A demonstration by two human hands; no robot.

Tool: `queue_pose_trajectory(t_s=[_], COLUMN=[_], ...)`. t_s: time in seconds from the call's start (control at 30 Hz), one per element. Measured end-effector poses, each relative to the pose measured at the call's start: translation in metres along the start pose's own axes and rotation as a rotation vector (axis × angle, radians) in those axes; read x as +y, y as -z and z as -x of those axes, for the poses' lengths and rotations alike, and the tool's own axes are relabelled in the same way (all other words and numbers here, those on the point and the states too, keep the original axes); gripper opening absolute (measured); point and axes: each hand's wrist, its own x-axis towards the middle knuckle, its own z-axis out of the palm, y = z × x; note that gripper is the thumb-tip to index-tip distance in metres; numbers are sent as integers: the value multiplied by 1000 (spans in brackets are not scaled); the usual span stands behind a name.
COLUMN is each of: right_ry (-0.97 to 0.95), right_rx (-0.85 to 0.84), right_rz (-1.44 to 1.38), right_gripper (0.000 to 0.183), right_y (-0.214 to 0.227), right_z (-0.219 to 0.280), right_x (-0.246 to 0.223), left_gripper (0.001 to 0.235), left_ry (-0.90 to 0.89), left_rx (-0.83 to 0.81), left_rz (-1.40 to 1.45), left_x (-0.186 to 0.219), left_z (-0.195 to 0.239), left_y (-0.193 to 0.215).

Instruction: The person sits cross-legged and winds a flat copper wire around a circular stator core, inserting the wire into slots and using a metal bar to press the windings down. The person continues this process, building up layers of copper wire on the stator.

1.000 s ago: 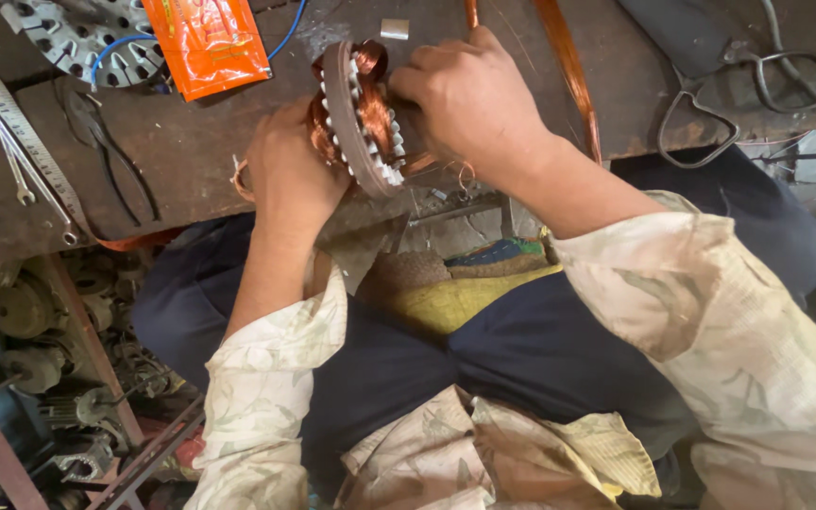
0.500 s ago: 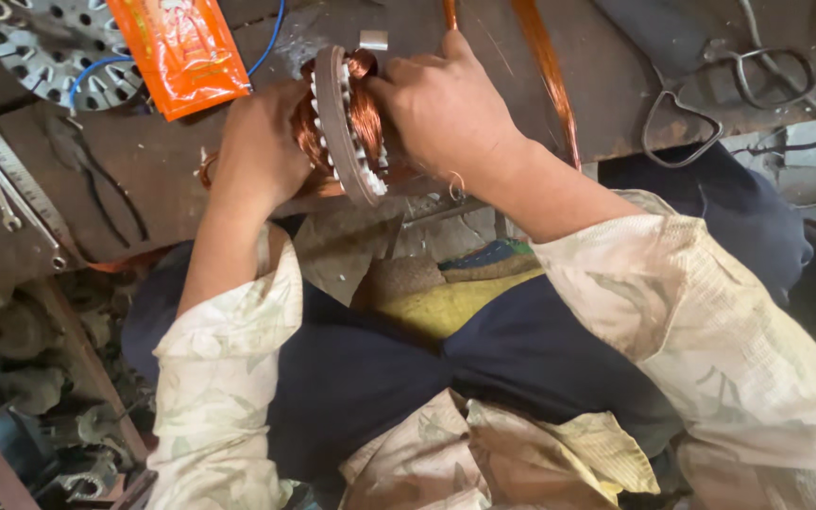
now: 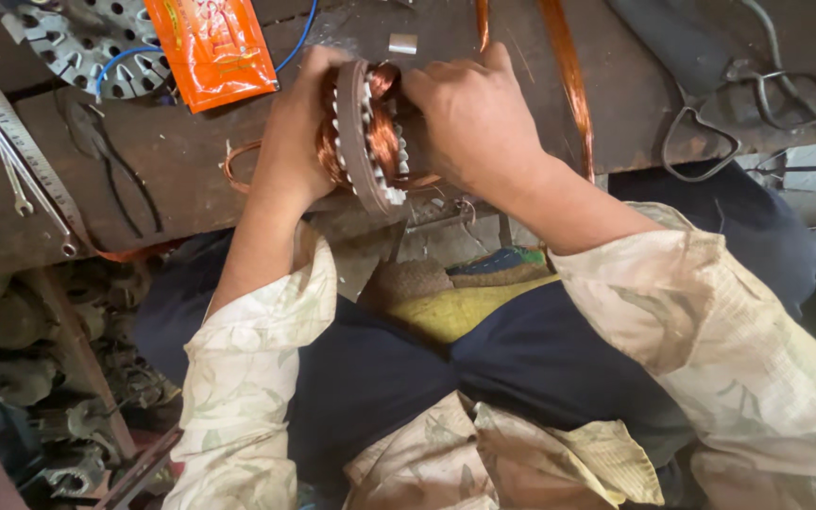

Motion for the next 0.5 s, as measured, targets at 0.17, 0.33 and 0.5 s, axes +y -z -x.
queue_pose_trajectory(t_s=[0.17, 0.33, 0.5], right_ry=[-41, 27, 36], right_rx=[-45, 30, 25], right_rz=[-60, -15, -13], right_gripper=[10, 14, 13], right_y=[0, -13, -12], right_z=[4, 1, 3], right_x=[6, 2, 1], left_gripper=[49, 47, 56], left_ry=[46, -7, -28], left_rx=[13, -20, -94], left_rz=[-97, -74, -5], left_x=[-5, -6, -3], left_z=[2, -1, 2], left_y=[-4, 3, 9])
